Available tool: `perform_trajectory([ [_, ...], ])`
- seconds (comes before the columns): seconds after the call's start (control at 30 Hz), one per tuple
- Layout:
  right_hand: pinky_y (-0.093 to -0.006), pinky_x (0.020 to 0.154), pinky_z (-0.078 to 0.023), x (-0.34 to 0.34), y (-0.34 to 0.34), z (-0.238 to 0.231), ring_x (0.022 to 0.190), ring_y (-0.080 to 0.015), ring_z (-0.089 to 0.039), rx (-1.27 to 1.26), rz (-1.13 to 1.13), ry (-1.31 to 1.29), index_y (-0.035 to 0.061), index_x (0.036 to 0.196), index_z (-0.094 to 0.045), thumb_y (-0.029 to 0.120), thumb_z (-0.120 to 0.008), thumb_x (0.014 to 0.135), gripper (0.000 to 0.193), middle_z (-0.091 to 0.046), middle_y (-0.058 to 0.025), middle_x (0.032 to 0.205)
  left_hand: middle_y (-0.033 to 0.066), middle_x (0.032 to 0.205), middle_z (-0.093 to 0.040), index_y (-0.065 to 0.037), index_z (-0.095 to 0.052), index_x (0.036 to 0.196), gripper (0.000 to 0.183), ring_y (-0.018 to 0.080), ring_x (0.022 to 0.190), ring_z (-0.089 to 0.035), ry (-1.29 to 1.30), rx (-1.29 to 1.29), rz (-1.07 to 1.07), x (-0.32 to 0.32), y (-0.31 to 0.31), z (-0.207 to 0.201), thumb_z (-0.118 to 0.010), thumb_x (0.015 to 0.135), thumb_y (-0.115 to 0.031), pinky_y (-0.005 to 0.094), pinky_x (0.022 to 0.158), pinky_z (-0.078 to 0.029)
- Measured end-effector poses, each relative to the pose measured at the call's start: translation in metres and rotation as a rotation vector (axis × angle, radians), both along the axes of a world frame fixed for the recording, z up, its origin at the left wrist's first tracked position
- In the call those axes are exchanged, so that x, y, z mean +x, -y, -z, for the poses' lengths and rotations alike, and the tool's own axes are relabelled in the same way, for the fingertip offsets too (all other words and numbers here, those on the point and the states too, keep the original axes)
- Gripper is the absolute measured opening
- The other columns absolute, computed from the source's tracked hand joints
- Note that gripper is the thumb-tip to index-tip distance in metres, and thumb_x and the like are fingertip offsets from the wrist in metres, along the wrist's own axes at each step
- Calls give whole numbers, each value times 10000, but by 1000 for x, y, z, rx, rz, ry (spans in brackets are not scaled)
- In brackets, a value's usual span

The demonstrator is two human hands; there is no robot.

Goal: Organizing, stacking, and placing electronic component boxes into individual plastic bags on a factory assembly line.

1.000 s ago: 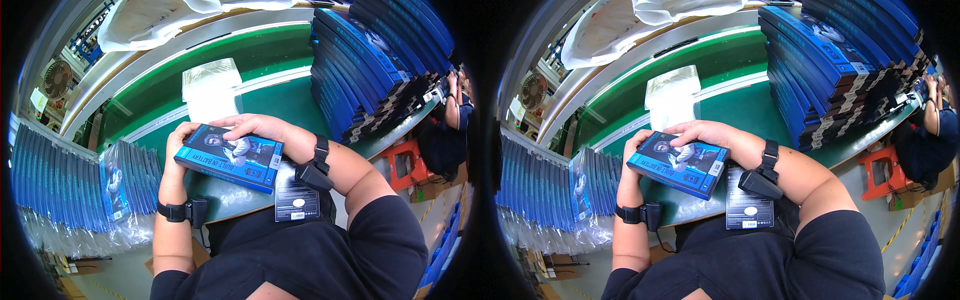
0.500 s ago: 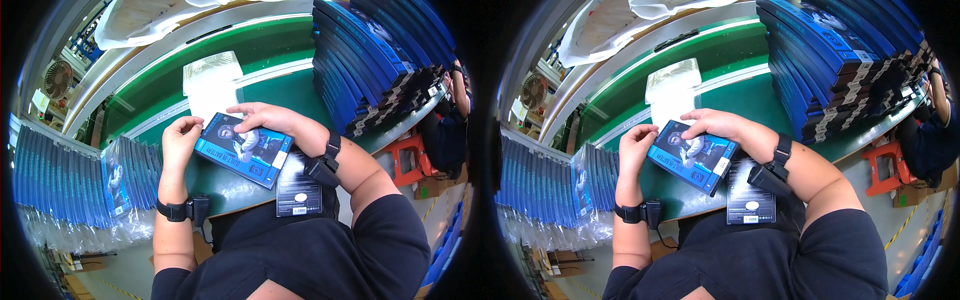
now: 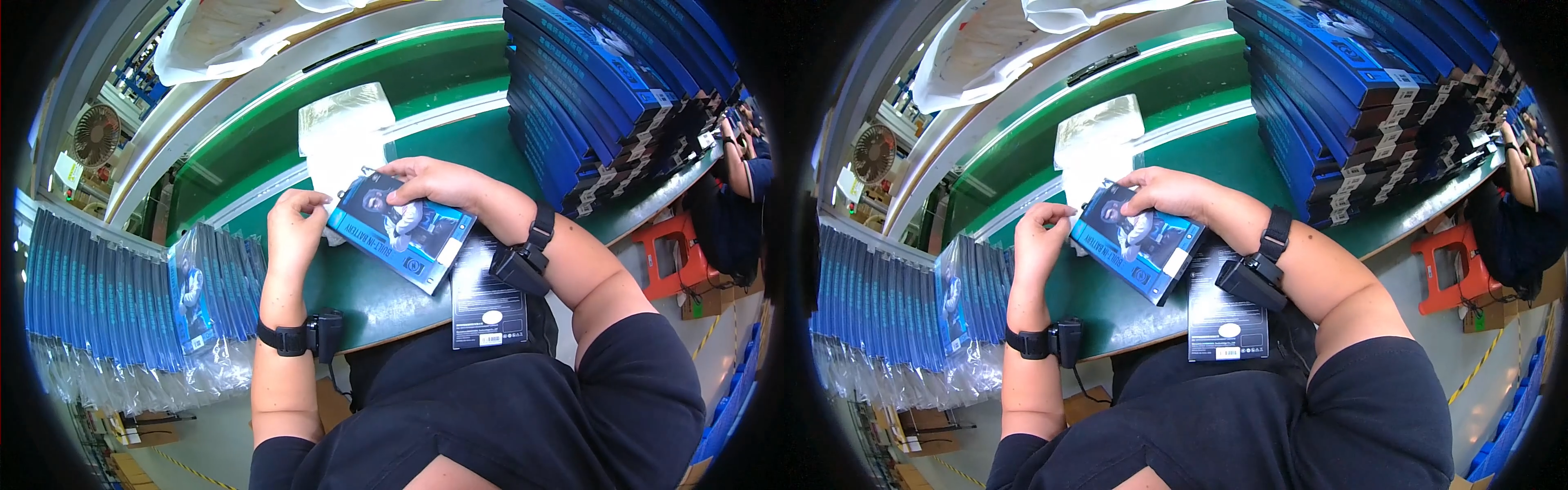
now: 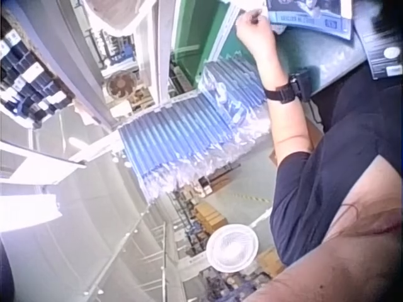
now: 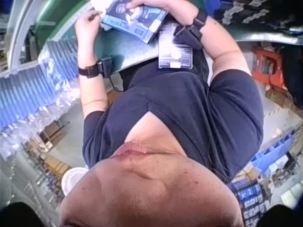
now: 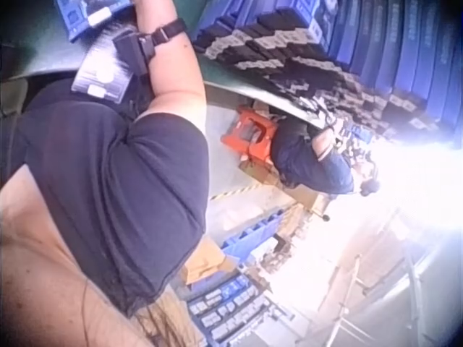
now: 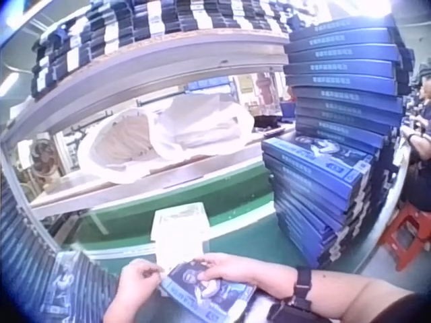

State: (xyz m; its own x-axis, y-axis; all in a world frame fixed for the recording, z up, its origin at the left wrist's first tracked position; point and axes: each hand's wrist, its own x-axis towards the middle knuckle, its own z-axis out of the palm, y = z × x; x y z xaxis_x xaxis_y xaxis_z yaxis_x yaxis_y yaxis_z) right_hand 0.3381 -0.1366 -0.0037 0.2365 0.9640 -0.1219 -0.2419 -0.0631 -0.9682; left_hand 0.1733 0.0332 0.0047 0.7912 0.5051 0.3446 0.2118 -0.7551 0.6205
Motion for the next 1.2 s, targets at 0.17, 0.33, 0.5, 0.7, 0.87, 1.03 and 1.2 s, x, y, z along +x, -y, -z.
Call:
perform_trajectory([
  [0.17,-252,759,-523,-10,10,3,893,-152,-625,3,1,-65,-92,1331,-333,23,-579,819,580,-590,-159,1106,94,768,-644,39,-657,961,195,132,665,-616,-146,-364,-34,0,-3,-5,-568,792,-1,262,610,-512],
  [0.33,-249,781,-504,-29,18,2,928,-149,-602,133,124,-48,-92,1356,-278,13,-536,856,572,-560,-170,1148,99,757,-651,69,-644,995,212,119,642,-625,-89,-610,46,-3,2,-10,-519,825,47,240,604,-540],
  [0.5,-261,794,-498,-35,14,12,952,-156,-593,175,243,47,-95,1358,-270,20,-521,864,566,-530,-182,1196,120,719,-621,29,-655,991,261,135,631,-609,-35,-129,42,-8,16,-4,-529,767,75,280,588,-499],
  [0.7,-257,733,-509,-33,15,-1,843,-153,-619,46,337,8,-94,1157,-449,38,-585,832,376,-601,-157,1011,157,800,-626,-54,-626,1095,349,244,688,-627,23,372,217,-16,31,-4,-573,766,46,319,631,-498],
  [0.87,-223,555,-486,-38,25,-5,643,-104,-594,119,481,-140,32,773,-490,122,-711,785,238,-602,-78,740,100,884,-651,26,-525,1198,372,172,781,-645,128,-551,61,-7,37,-6,-598,865,-124,308,693,-528],
  [1.03,-188,521,-437,-52,33,-18,578,-35,-535,-36,328,182,42,690,-555,216,-714,810,264,-588,-2,633,120,1033,-624,19,-512,1155,393,217,896,-634,442,-1508,175,8,56,-9,-605,877,-243,358,801,-528],
  [1.2,-218,609,-468,-61,58,-54,754,-81,-585,32,58,205,-48,1285,-426,140,-742,771,632,-621,-68,921,159,1054,-622,36,-516,1132,332,266,940,-632,476,-1782,276,4,31,-15,-581,864,-148,394,840,-523],
])
